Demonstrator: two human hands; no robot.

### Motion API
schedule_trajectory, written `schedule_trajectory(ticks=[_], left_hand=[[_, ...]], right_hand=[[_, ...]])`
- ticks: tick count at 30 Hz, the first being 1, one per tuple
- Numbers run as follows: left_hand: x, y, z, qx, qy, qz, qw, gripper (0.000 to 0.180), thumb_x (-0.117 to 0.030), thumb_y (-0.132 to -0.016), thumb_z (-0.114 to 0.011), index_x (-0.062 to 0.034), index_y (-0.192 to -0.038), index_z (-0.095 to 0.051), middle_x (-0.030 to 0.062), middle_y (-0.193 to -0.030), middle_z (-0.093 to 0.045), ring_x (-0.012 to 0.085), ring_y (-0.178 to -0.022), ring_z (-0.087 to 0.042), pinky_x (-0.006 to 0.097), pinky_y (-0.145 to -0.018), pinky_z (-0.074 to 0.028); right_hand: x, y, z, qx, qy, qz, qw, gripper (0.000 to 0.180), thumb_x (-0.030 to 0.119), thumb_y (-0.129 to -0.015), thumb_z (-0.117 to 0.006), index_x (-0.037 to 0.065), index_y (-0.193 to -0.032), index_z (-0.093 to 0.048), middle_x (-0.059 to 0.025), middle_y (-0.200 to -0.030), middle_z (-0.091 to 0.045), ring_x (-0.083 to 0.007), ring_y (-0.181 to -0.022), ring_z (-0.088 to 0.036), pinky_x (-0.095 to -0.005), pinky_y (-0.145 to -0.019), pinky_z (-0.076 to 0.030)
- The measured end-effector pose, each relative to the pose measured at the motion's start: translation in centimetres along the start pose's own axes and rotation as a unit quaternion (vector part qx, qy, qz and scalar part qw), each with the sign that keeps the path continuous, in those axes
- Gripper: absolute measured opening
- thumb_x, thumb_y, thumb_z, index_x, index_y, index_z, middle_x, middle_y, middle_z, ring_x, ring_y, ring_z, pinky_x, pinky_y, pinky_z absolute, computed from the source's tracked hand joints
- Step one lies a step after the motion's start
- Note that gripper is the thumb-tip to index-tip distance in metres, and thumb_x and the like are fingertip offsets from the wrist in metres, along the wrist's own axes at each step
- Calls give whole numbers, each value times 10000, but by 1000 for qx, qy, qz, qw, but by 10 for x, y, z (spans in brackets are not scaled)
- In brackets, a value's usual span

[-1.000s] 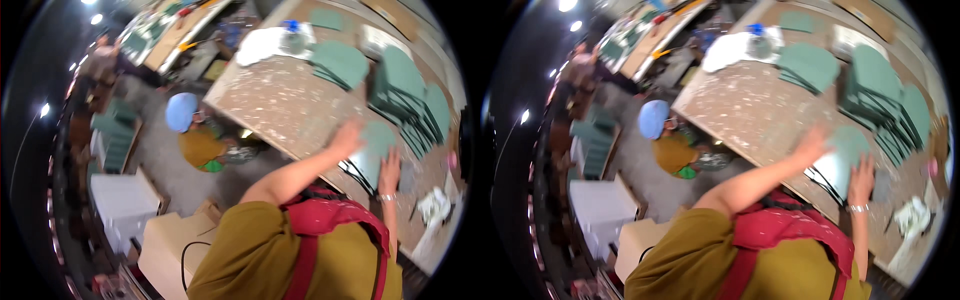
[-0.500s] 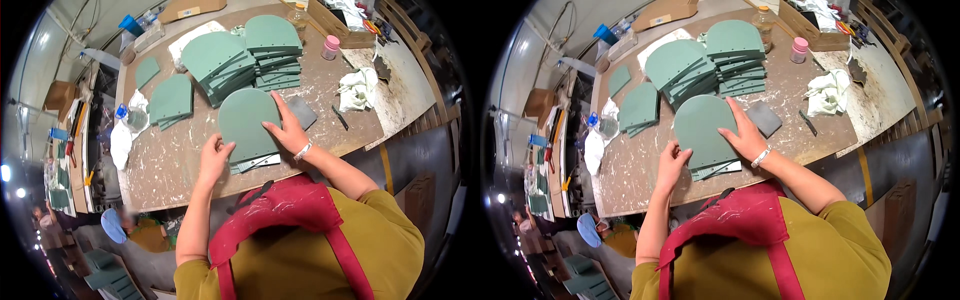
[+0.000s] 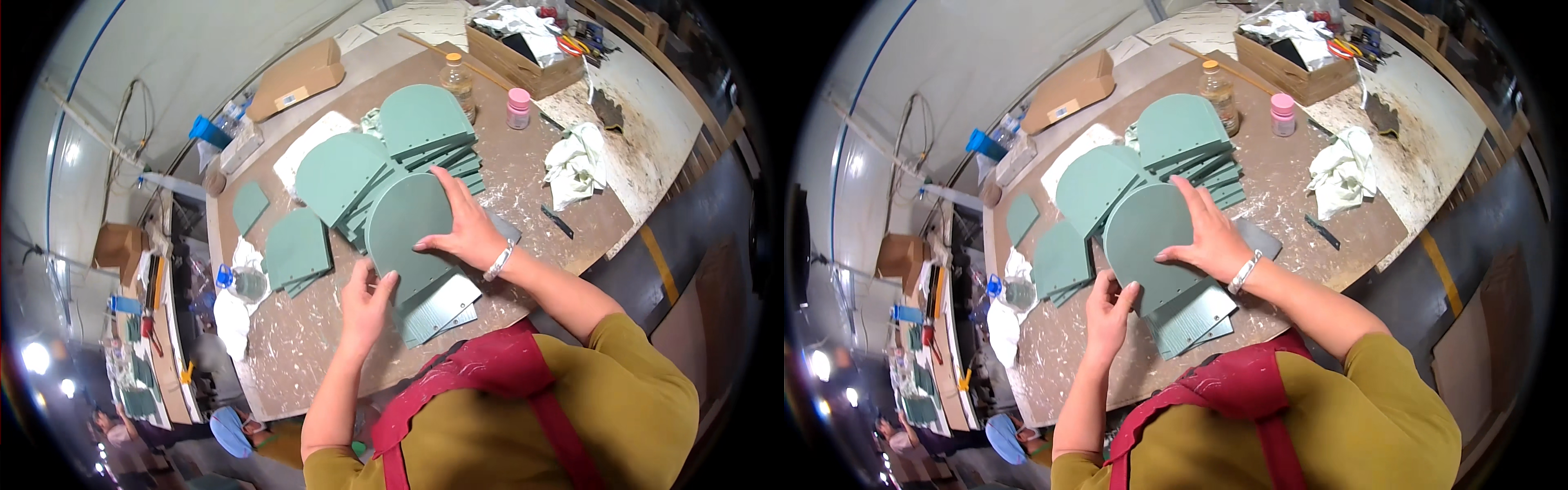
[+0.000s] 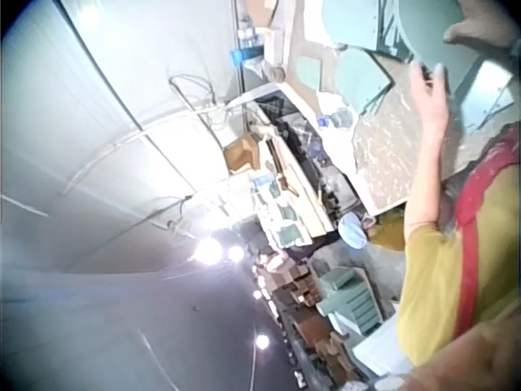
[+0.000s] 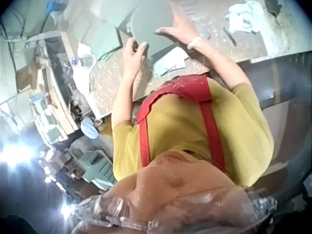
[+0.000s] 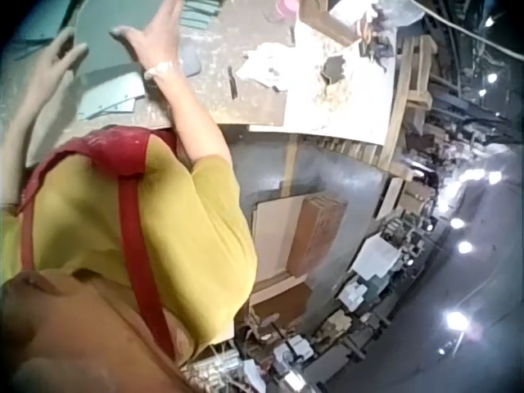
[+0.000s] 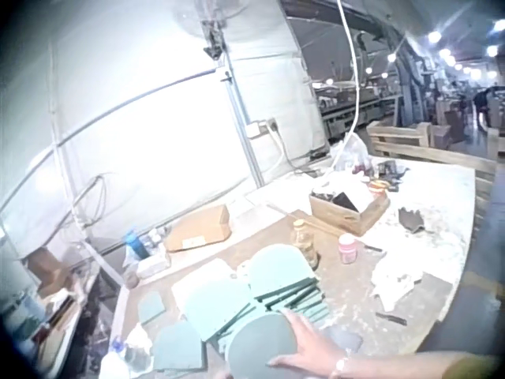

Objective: The person sands the edges and surfaces of several green arched wood panels by hand with a sanding block and then wipes them with a cloth dampened with liquid from a bottle.

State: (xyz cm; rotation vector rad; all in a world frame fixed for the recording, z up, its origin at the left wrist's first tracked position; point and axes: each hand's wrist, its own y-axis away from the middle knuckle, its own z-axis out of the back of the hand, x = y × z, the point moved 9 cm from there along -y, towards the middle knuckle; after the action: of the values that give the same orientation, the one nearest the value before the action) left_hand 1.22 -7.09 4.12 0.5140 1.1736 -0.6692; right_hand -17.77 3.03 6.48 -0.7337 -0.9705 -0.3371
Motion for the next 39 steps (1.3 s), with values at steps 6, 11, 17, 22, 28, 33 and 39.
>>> schedule_trajectory(ticks=[6, 11, 17, 22, 28, 33, 39], left_hand=[[2, -1, -23, 62, 31, 27, 997, 211, -115, -948, -633, 0, -1115, -574, 29, -873, -647, 67, -752, -538, 226, -653, -443], [5, -1, -34, 78, 80, 62, 992, 200, -123, -963, -616, -5, -1117, -568, 15, -892, -634, 58, -783, -528, 216, -677, -432], [-17, -38, 15, 21, 6, 26, 999, 223, -189, -944, -634, -31, -1097, -594, -38, -786, -547, 48, -697, -463, 222, -618, -391], [-11, -119, 97, -92, 102, 27, 990, 171, -277, -961, -616, -107, -963, -591, -62, -748, -523, 15, -600, -427, 194, -514, -334], [34, -169, 119, -85, 135, 117, 980, 252, -335, -973, -613, -84, -961, -596, -25, -718, -533, 67, -592, -472, 217, -534, -385], [-19, -162, 135, -162, -292, -93, 938, 329, -308, -976, -576, 13, -1031, -629, 95, -824, -639, 182, -702, -596, 312, -654, -482], [6, -62, -26, 32, -403, -245, 881, 368, -265, -904, -634, -41, -1192, -594, 147, -1228, -606, 335, -1138, -571, 432, -936, -467]], right_hand=[[-56, -24, 13, 8, -138, -161, 977, 330, 317, -927, -659, -8, -899, -610, -23, -774, -606, -102, -745, -565, -272, -682, -480], [-51, -22, 18, -21, -185, -123, 975, 372, 345, -982, -572, -20, -935, -627, -69, -800, -647, -109, -759, -582, -290, -710, -495], [-95, -28, 64, -75, -171, -112, 976, 264, 199, -983, -545, -11, -1109, -645, -91, -955, -703, -157, -913, -654, -292, -822, -499], [-114, 32, 48, 49, 6, -160, 986, 282, 176, -936, -578, 9, -1159, -622, -150, -1077, -685, -246, -992, -653, -350, -878, -498], [-96, 82, 18, 126, 151, -44, 979, 307, 168, -857, -657, 57, -1141, -621, -135, -1217, -566, -343, -1141, -533, -417, -980, -417], [-84, 85, 26, 55, 355, -6, 933, 479, 204, -790, -730, 96, -1224, -559, -150, -1315, -484, -357, -1165, -496, -434, -1009, -373], [-130, 75, 13, 96, 325, -87, 937, 535, 232, -762, -754, 94, -1230, -533, -191, -1354, -462, -399, -1205, -491, -449, -1025, -374]])
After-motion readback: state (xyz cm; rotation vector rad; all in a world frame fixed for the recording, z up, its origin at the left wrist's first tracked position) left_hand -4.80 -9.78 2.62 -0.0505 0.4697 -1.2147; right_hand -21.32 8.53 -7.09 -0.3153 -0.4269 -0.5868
